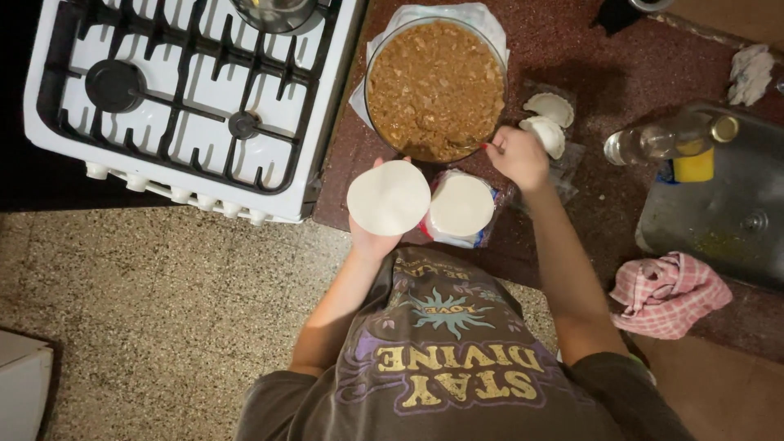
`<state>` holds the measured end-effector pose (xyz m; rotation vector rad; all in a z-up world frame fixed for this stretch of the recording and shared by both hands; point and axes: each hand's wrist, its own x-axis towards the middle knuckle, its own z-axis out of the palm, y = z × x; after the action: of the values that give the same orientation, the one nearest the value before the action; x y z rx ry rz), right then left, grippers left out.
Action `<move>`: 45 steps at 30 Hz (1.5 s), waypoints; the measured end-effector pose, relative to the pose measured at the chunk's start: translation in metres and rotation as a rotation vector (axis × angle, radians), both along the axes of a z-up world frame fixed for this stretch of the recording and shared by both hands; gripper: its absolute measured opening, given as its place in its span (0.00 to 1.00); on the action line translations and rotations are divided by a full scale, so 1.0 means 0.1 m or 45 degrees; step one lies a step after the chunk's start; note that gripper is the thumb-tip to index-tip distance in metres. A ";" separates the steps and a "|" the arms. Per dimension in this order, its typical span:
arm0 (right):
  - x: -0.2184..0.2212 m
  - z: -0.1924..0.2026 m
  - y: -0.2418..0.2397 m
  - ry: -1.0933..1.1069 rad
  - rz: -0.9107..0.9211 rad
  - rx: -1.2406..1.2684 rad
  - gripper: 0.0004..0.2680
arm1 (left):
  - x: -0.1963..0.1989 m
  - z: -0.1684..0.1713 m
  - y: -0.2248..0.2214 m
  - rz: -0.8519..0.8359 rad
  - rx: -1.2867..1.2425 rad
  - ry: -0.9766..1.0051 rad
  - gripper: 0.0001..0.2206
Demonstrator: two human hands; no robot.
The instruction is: Filling and sealing dough circles with meat mixture to make empanadas
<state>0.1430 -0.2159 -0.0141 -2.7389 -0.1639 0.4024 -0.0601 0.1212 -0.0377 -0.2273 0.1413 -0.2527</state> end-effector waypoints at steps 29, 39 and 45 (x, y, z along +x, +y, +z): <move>-0.29 -0.50 -0.06 -0.268 -0.192 0.518 0.07 | -0.38 -0.02 0.32 0.060 0.000 0.051 0.20; -0.19 -1.23 0.15 -0.050 -0.509 1.014 0.07 | -0.58 0.10 0.43 0.098 -0.002 0.083 0.18; -0.34 -0.68 0.41 -0.011 -0.546 1.144 0.07 | -0.57 0.05 0.39 0.124 -0.006 0.086 0.18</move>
<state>0.1091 -0.1750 -0.0818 -1.8174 0.1996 0.1352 -0.1168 0.1597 -0.0323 -0.2464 0.1957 -0.1484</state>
